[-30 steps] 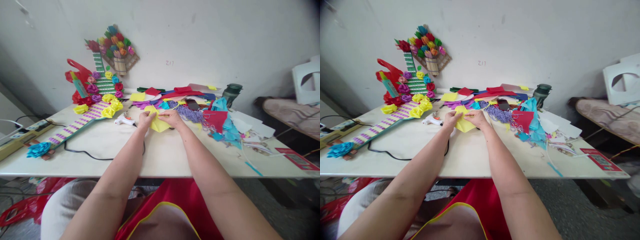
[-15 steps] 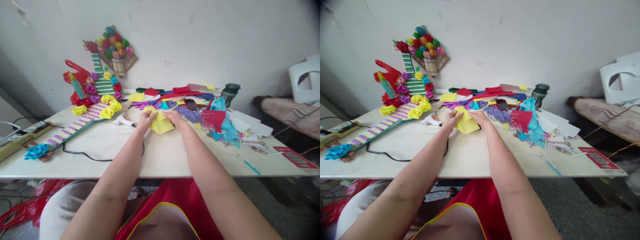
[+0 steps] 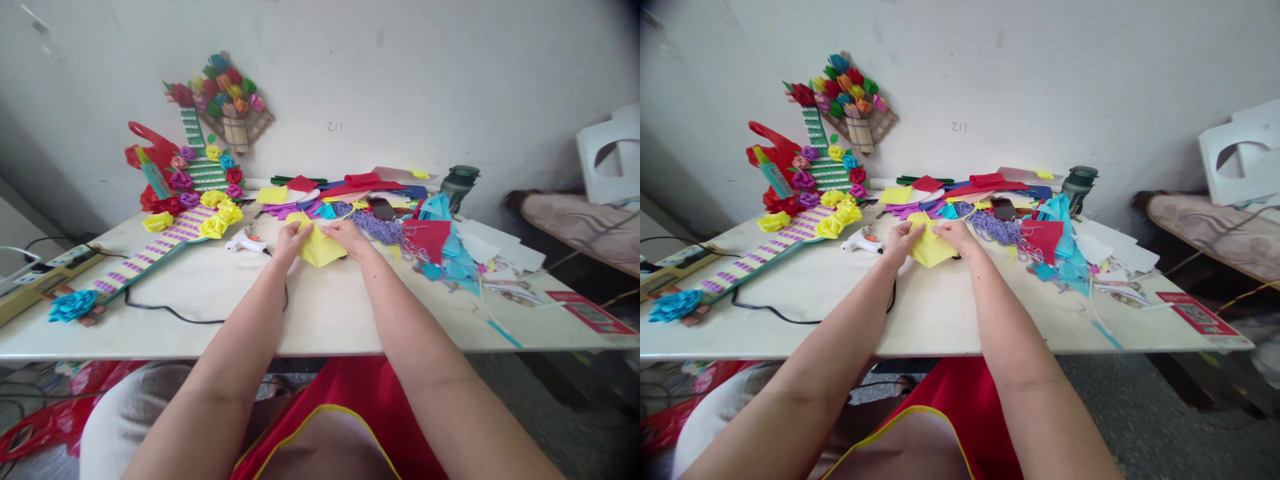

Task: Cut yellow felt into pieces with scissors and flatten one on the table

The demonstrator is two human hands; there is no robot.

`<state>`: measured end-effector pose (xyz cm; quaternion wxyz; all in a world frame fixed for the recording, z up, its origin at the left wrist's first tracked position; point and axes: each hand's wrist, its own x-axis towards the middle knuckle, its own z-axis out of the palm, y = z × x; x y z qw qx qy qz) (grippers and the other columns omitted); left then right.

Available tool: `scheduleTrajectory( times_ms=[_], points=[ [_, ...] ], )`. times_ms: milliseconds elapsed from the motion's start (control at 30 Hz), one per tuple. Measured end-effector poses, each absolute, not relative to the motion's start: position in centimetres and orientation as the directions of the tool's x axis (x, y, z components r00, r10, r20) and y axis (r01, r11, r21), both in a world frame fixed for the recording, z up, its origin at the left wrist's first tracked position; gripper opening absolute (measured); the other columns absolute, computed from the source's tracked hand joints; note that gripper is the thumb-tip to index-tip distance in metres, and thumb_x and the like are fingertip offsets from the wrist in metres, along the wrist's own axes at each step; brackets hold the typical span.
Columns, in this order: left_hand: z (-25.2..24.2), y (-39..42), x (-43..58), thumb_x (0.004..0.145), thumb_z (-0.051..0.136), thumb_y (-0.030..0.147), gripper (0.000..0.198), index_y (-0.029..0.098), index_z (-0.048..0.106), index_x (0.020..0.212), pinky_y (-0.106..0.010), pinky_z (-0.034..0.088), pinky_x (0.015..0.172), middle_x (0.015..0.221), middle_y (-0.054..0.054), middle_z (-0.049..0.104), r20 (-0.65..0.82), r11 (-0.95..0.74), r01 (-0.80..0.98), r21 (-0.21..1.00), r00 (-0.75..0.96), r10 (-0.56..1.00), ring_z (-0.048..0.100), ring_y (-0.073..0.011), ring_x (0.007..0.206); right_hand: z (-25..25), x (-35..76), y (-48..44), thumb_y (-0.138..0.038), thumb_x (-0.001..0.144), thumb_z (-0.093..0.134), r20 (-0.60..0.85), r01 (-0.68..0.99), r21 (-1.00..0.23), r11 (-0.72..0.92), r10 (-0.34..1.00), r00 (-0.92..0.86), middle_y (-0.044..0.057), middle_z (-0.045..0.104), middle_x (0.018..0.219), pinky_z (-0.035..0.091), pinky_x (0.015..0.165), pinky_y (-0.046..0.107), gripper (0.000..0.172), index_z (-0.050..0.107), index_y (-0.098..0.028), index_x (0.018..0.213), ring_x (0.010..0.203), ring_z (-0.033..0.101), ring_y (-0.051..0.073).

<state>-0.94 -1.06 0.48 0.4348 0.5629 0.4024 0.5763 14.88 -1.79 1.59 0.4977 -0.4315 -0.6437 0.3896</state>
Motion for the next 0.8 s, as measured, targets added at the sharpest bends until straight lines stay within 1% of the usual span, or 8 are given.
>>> scheduleTrajectory(
  times_ms=[100, 200, 300, 400, 500, 567, 700, 800],
  points=[
    [0.4, -0.9, -1.0, 0.062, 0.070, 0.041, 0.032, 0.018, 0.048, 0.056, -0.022, 0.034, 0.045, 0.049, 0.003, 0.044, 0.315, -0.316, -0.055, 0.947, -0.015, 0.949, 0.049, -0.0118, 0.051, 1.9, 14.9, -1.9, -0.044, 0.062, 0.069, 0.212, 0.167, -0.960, 0.223, 0.974, -0.078, 0.000, 0.060, 0.054, 0.044, 0.049, 0.025, 0.029, 0.060, -0.016, 0.060, 0.051, 0.055, 0.013],
    [0.3, -0.9, -0.9, 0.063, 0.069, 0.042, 0.032, 0.018, 0.050, 0.057, -0.022, 0.034, 0.045, 0.049, 0.003, 0.046, 0.321, -0.321, -0.049, 0.946, -0.004, 0.947, 0.049, -0.0122, 0.051, 2.0, 14.8, -2.0, -0.041, 0.059, 0.071, 0.210, 0.172, -0.962, 0.214, 0.977, -0.041, -0.001, 0.060, 0.055, 0.042, 0.049, 0.024, 0.028, 0.061, -0.015, 0.060, 0.051, 0.056, 0.013],
    [0.3, -0.8, -0.9, 0.064, 0.068, 0.044, 0.032, 0.017, 0.051, 0.057, -0.022, 0.035, 0.046, 0.050, 0.002, 0.047, 0.327, -0.328, -0.028, 0.944, -0.016, 0.945, 0.050, -0.0126, 0.052, 2.1, 14.8, -2.1, -0.047, 0.062, 0.068, 0.219, 0.124, -0.966, 0.225, 0.974, -0.062, 0.002, 0.063, 0.060, 0.046, 0.053, 0.026, 0.033, 0.063, -0.015, 0.065, 0.057, 0.060, 0.016],
    [0.3, -0.6, -0.8, 0.066, 0.066, 0.044, 0.031, 0.018, 0.052, 0.059, -0.023, 0.036, 0.048, 0.050, 0.002, 0.048, 0.349, -0.352, -0.017, 0.936, -0.106, 0.931, 0.051, -0.0128, 0.053, 2.2, 14.9, -2.2, -0.059, 0.070, 0.059, 0.241, 0.021, -0.970, 0.244, 0.965, -0.100, 0.006, 0.068, 0.070, 0.050, 0.058, 0.029, 0.045, 0.065, -0.015, 0.078, 0.063, 0.064, 0.018],
    [0.3, -0.3, -0.8, 0.068, 0.063, 0.045, 0.030, 0.018, 0.052, 0.061, -0.023, 0.036, 0.050, 0.052, 0.002, 0.048, 0.366, -0.380, -0.011, 0.925, -0.247, 0.897, 0.050, -0.0127, 0.055, 2.2, 15.0, -2.2, -0.063, 0.074, 0.050, 0.204, -0.057, -0.979, 0.198, 0.966, -0.160, 0.009, 0.069, 0.077, 0.051, 0.053, 0.028, 0.052, 0.064, -0.016, 0.088, 0.061, 0.064, 0.017],
    [0.2, -0.1, -1.0, 0.071, 0.059, 0.047, 0.031, 0.019, 0.050, 0.061, -0.023, 0.036, 0.051, 0.053, 0.002, 0.049, 0.389, -0.408, 0.011, 0.913, -0.332, 0.860, 0.050, -0.0128, 0.056, 2.2, 14.9, -2.2, -0.060, 0.073, 0.055, 0.160, -0.090, -0.986, 0.143, 0.959, -0.233, 0.009, 0.070, 0.078, 0.050, 0.049, 0.026, 0.048, 0.063, -0.016, 0.091, 0.058, 0.064, 0.016],
    [0.0, 0.1, -1.2, 0.075, 0.055, 0.046, 0.031, 0.020, 0.047, 0.061, -0.023, 0.036, 0.054, 0.054, 0.002, 0.048, 0.419, -0.437, 0.067, 0.897, -0.441, 0.794, 0.050, -0.0135, 0.060, 2.0, 13.8, -2.5, -0.043, 0.065, 0.072, 0.087, -0.085, -0.995, 0.060, 0.930, -0.358, 0.008, 0.070, 0.079, 0.049, 0.047, 0.020, 0.040, 0.061, -0.014, 0.089, 0.057, 0.065, 0.014],
    [-0.1, 0.2, -1.0, 0.073, 0.058, 0.043, 0.029, 0.019, 0.047, 0.062, -0.022, 0.038, 0.056, 0.057, 0.002, 0.049, 0.384, -0.417, 0.046, 0.908, -0.490, 0.782, 0.051, -0.0137, 0.063, 1.9, 12.7, -2.7, -0.034, 0.066, 0.073, 0.068, -0.051, -0.997, 0.055, 0.953, -0.296, 0.006, 0.069, 0.070, 0.048, 0.046, 0.018, 0.031, 0.061, -0.012, 0.085, 0.054, 0.064, 0.012]
  ],
)
